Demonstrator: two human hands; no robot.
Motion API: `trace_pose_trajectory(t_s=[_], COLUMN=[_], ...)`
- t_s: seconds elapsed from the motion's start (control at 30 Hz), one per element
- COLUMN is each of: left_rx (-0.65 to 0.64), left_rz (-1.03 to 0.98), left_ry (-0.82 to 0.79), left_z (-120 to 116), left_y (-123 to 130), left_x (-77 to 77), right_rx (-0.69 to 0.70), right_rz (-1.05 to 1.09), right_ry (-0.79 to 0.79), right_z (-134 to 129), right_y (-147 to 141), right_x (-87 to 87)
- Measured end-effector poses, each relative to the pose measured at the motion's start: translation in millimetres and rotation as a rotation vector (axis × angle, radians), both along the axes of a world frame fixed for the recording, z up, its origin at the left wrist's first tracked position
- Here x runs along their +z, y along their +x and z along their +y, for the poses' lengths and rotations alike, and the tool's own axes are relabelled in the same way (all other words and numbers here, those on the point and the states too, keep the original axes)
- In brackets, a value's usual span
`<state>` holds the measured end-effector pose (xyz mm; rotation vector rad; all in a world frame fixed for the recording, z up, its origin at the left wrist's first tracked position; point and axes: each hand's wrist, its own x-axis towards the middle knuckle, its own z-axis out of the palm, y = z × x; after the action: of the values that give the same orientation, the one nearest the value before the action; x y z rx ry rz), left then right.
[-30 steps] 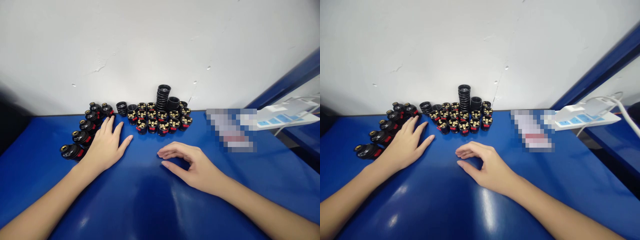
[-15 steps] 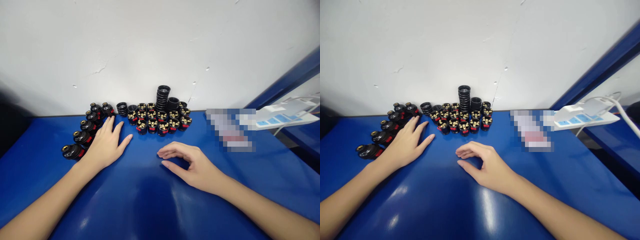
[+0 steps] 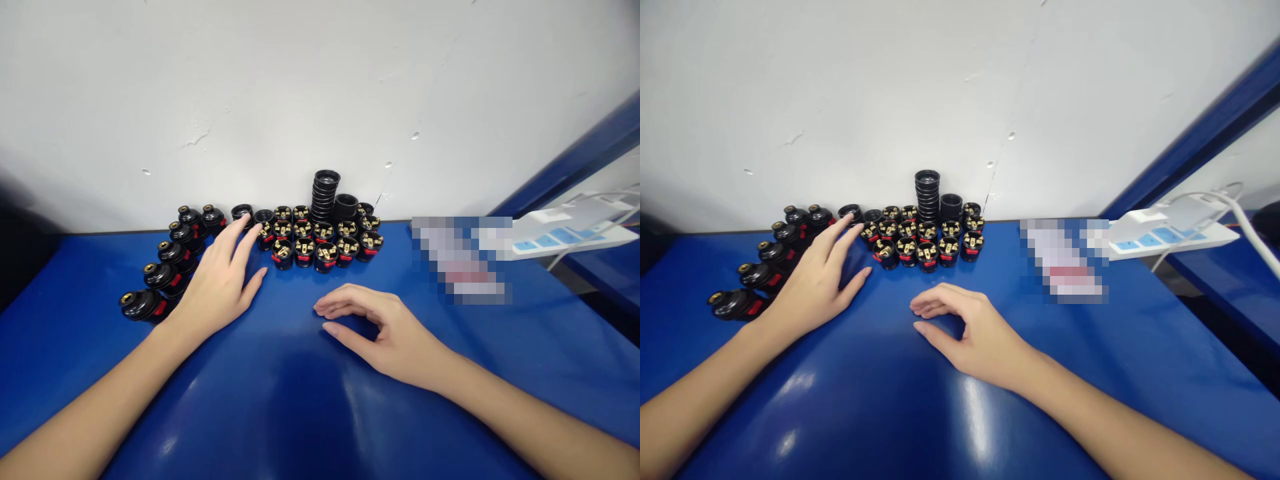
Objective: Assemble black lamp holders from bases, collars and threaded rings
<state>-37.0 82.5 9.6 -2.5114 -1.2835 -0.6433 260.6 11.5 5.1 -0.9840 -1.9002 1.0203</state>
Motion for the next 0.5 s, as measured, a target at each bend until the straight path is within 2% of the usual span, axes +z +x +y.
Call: trace_pose_trajectory(t_s=[0.13, 0.5], left_rx=[-0.064, -0.042], left_rz=[0.032, 0.095], left_ry=[-0.03, 0.045], left_z=[1.3, -1.5], left_y=[-0.7, -2.0], left_x=[-1.0, 4.0], right_rx=[-0.006, -0.007], right_rz=[-0.006, -0.012], right_ry=[-0.008, -0.014], right_z=[-0.2, -0.6], right_y=[-0.2, 0.1], right_x=[0.8, -0.1])
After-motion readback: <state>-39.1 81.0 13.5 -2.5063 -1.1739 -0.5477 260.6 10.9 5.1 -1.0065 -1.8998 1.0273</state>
